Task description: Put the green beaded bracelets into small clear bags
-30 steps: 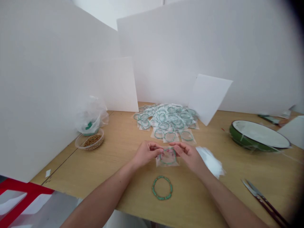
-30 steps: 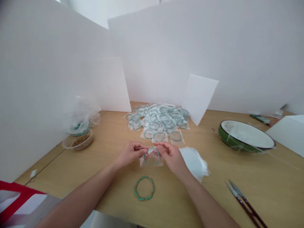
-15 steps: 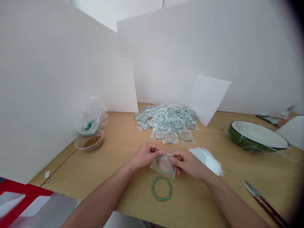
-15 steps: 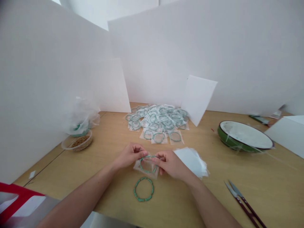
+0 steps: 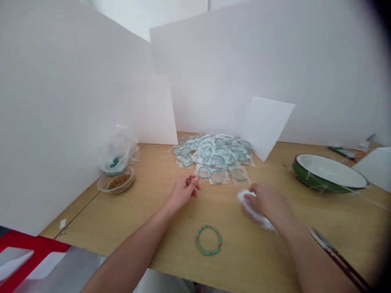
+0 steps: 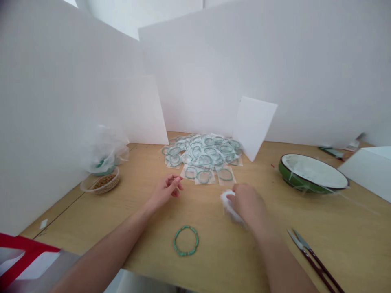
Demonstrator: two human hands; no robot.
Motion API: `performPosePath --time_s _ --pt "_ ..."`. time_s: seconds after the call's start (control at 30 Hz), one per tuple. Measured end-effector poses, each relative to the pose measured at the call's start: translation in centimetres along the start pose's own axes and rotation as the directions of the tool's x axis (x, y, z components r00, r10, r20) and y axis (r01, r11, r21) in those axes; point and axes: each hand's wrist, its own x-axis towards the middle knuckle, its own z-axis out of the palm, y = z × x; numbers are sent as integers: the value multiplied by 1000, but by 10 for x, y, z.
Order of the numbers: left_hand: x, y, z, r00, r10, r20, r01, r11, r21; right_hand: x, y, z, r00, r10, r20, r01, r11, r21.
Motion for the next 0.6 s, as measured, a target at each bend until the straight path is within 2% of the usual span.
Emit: performPosePath --time_s 0.03,0.07,0.23,0.4,0.6 --pt "0 -1 1 1000 4 4 -4 1000 7 -2 7 1 1000 16 21 -13 991 -136" --pt "-1 -2 1 1000 8 7 -9 1000 14 -4 12 2 998 26 49 -17 982 -190" --pt "-2 -3 5 999 20 31 -21 999 27 -10 19 8 996 -4 87 25 968 -249" --pt "-1 -5 5 998 34 44 -36 998 54 -10 10 8 998 -44 41 55 948 -313" --pt "-1 -6 4 998 36 55 -39 998 42 -14 10 -4 999 -37 -35 26 964 -266"
